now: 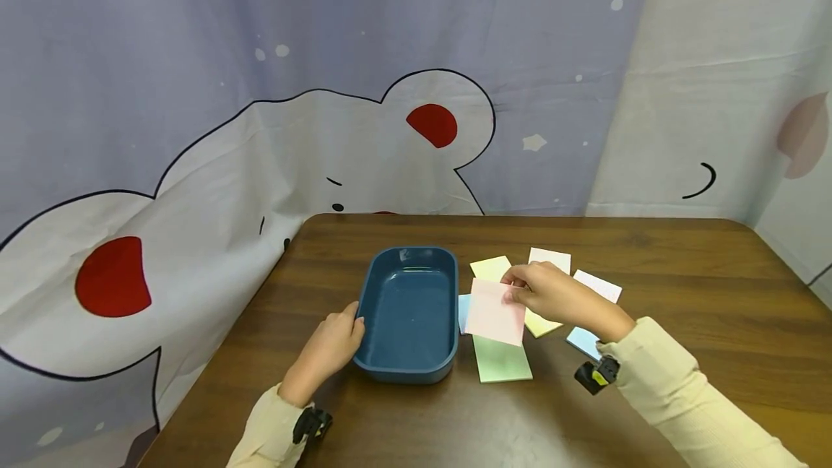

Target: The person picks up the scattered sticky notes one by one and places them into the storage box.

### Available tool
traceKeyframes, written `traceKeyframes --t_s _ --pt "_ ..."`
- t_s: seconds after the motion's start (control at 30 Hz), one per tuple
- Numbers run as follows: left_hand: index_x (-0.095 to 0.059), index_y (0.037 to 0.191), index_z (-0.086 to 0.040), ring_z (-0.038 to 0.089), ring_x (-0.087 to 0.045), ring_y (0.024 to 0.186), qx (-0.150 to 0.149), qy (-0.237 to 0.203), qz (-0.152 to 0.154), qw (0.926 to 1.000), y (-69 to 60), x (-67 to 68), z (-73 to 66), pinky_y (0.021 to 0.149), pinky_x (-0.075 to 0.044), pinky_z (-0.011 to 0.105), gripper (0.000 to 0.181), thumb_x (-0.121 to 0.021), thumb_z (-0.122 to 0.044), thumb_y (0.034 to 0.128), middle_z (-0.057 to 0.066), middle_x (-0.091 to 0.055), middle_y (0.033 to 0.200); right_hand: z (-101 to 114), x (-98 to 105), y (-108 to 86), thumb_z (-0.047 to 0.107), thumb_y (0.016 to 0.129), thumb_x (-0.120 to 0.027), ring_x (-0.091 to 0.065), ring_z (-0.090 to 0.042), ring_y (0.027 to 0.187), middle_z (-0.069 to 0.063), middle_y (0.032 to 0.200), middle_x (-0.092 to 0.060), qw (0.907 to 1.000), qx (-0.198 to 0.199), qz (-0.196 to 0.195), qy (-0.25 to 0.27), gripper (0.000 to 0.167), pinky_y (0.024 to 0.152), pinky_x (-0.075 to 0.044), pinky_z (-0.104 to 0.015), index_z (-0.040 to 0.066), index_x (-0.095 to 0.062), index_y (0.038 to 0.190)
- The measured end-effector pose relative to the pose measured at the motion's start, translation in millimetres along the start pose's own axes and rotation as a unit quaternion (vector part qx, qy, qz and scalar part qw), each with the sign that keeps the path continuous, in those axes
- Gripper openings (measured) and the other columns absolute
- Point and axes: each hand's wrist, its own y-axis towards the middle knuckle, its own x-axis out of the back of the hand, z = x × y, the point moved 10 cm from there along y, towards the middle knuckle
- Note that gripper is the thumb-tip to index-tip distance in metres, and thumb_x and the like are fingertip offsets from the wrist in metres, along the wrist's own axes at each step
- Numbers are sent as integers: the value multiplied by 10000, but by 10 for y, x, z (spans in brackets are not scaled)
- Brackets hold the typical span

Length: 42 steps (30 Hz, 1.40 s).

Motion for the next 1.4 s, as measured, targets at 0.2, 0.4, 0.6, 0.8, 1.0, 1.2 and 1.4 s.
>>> traceKeyframes --t_s 0.2,0.4,0.6,0.8,1.0,1.2,1.4 --pt "-499 1317 87 383 -667 984 -5 -12 -80 10000 0 -21 16 810 -520 497 419 -476 -154 975 287 -632 1177 127 -147 248 60 883 -641 -524 -92 661 -29 784 -671 9996 13 70 279 96 607 -418 -242 -4 -682 942" --pt "-493 1319 98 392 -669 968 -22 18 -115 9999 7 -4 13 800 -523 496 425 -473 -148 973 301 -629 1171 264 -289 421 67 903 -627 -515 -92 644 -41 770 -664 9981 -33 206 578 98 585 -414 -230 -4 -682 943" --pt "-478 1338 96 374 -674 957 81 -25 -62 9999 8 7 14 787 -525 486 444 -462 -165 979 298 -624 1183 388 -475 582 79 911 -622 -523 -110 667 -49 819 -676 9961 -156 408 761 115 601 -431 -235 10 -691 972" --pt "-498 1316 91 386 -673 956 114 63 -161 9998 7 22 16 805 -521 510 429 -465 -162 972 297 -629 1173 451 -684 713 80 905 -636 -533 -121 666 -50 830 -676 9928 -379 643 941 113 603 -440 -229 13 -697 971" --pt "-515 1290 92 388 -682 906 129 142 -180 9997 5 15 -6 775 -528 514 405 -472 -151 969 300 -647 1124 503 -838 781 91 891 -657 -555 -114 665 -57 847 -694 9921 -363 811 886 125 606 -464 -226 11 -707 973" --pt "-516 1284 97 394 -683 900 136 233 -202 9994 1 18 -13 786 -529 519 399 -474 -146 970 300 -645 1130 523 -1003 823 119 876 -685 -528 -127 678 -20 781 -639 9915 -430 1006 711 115 617 -431 -243 36 -709 951" --pt "-517 1282 93 396 -683 875 125 317 -168 9993 1 8 -13 757 -531 515 398 -468 -153 973 300 -651 1108 562 -1177 840 129 870 -695 -528 -131 672 -13 755 -635 9886 -469 1272 661 92 609 -433 -259 49 -715 912"
